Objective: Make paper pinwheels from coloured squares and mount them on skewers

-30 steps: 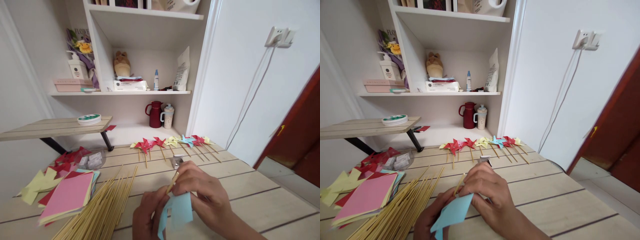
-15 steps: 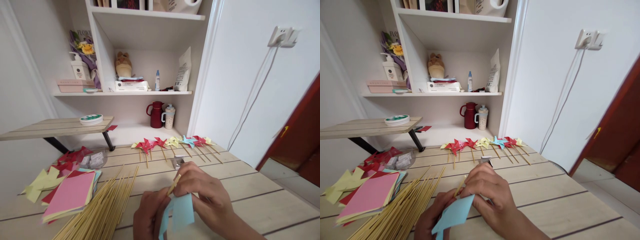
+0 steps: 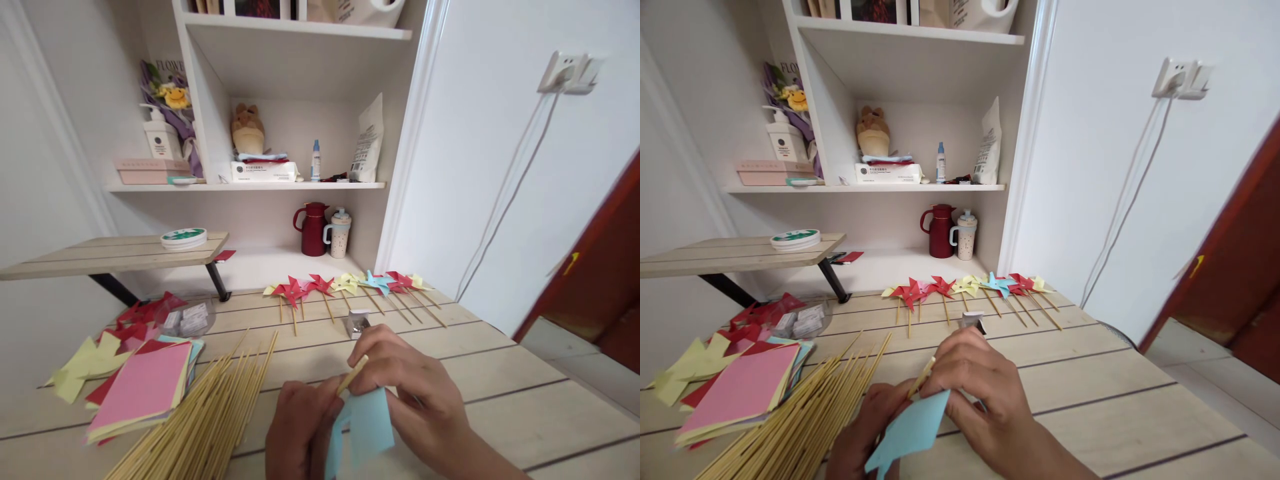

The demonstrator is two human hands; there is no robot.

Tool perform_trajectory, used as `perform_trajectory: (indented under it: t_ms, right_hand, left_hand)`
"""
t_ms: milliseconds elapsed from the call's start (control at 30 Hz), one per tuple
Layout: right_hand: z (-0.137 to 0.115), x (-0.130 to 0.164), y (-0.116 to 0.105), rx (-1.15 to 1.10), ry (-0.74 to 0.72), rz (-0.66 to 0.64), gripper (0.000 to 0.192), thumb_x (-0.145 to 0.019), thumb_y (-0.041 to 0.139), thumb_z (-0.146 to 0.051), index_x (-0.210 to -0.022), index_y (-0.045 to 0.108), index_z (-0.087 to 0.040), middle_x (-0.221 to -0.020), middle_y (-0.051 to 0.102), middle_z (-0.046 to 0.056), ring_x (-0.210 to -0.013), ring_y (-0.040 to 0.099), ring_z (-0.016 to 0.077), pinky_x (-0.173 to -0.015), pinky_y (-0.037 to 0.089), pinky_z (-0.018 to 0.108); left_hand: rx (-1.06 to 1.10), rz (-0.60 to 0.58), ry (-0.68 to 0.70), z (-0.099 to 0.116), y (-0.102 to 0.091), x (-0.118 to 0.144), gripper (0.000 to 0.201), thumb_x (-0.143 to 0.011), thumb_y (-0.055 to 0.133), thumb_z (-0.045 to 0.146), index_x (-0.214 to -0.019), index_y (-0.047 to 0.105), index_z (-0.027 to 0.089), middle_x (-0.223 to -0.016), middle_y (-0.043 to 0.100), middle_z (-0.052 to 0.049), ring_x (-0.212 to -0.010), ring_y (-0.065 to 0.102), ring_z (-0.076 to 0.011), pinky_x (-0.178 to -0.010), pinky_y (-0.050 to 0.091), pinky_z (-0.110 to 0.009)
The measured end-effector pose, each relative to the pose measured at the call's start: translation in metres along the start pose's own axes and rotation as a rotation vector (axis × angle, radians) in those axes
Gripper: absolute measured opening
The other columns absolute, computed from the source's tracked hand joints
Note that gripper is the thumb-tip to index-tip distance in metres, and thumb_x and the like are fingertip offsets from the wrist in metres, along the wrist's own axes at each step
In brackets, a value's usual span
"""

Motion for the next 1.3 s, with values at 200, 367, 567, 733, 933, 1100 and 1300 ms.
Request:
perform_trajectory:
  t_ms: [200,367,567,733,933,1100,1300]
  right_hand:
    - [0.0,0.003,0.0,-0.011,0.025,0.01,0.027,-0.083,0.055,0.003,-0.091,0.067,-0.019,-0.078,0.067,0.004,-0.084,0.061,0.0183,-0.071,0.051,0.034]
    - [0.0,0.007,0.001,-0.017,0.04,0.012,0.028,-0.082,0.055,0.004,-0.091,0.068,-0.019,-0.081,0.067,0.005,-0.085,0.061,0.0193,-0.073,0.051,0.037]
    - [-0.001,0.006,0.0,-0.013,-0.021,0.012,0.025,-0.085,0.056,0.0,-0.094,0.07,-0.018,-0.079,0.068,0.005,-0.082,0.063,0.02,-0.074,0.052,0.04]
    - [0.0,0.005,-0.001,0.011,-0.046,0.003,0.017,-0.091,0.056,-0.011,-0.096,0.071,-0.018,-0.08,0.07,0.007,-0.082,0.064,0.0216,-0.075,0.052,0.042]
    - [0.005,0.004,-0.006,0.151,-0.185,-0.005,0.019,-0.092,0.056,-0.013,-0.103,0.07,-0.019,-0.082,0.071,0.007,-0.084,0.064,0.0223,-0.074,0.051,0.042]
    - [0.008,0.0,-0.007,0.31,-0.306,-0.061,0.018,-0.094,0.053,-0.015,-0.096,0.072,-0.018,-0.078,0.072,0.007,-0.082,0.064,0.0216,-0.072,0.05,0.04]
    - [0.007,-0.001,-0.006,0.274,-0.254,-0.049,0.019,-0.096,0.052,-0.019,-0.094,0.072,-0.02,-0.078,0.071,0.006,-0.083,0.064,0.0202,-0.074,0.051,0.038]
  left_hand:
    - [-0.084,-0.059,0.078,-0.003,-0.002,0.002,0.032,-0.096,0.045,0.042,-0.105,0.074,0.031,-0.067,0.066,0.0,-0.059,0.057,-0.0162,-0.057,0.043,-0.027]
    - [-0.212,-0.086,0.21,-0.006,-0.004,0.002,0.044,-0.1,0.031,0.043,-0.11,0.071,0.029,-0.06,0.061,0.001,-0.055,0.055,-0.0173,-0.061,0.043,-0.032]
    - [-0.241,-0.029,0.278,-0.005,-0.006,0.003,0.032,-0.098,0.043,0.043,-0.111,0.069,0.031,-0.057,0.056,0.004,-0.053,0.052,-0.0148,-0.065,0.04,-0.031]
    - [-0.155,0.002,0.231,-0.002,-0.005,0.001,0.029,-0.095,0.048,0.043,-0.108,0.073,0.034,-0.054,0.055,0.004,-0.05,0.049,-0.0145,-0.065,0.039,-0.032]
    - [0.169,-0.128,-0.243,-0.009,-0.004,-0.005,0.028,-0.089,0.058,0.046,-0.091,0.078,0.027,-0.071,0.067,-0.002,-0.063,0.058,-0.0157,-0.061,0.044,-0.026]
    - [0.433,-0.248,-0.647,-0.01,-0.004,-0.011,0.039,-0.083,0.063,0.054,-0.09,0.076,0.018,-0.054,0.049,0.003,-0.049,0.037,-0.0085,-0.047,0.031,-0.019]
    - [0.498,-0.26,-0.671,-0.008,-0.003,-0.014,0.041,-0.081,0.064,0.057,-0.089,0.074,0.018,-0.051,0.037,0.006,-0.047,0.029,-0.0073,-0.045,0.025,-0.019]
Point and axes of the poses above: each hand's wrist, its own x-axis away from the middle knuckle, its own y-axis out of the palm, z = x × y, the point moved 1 cm from there along -x, towards the middle knuckle
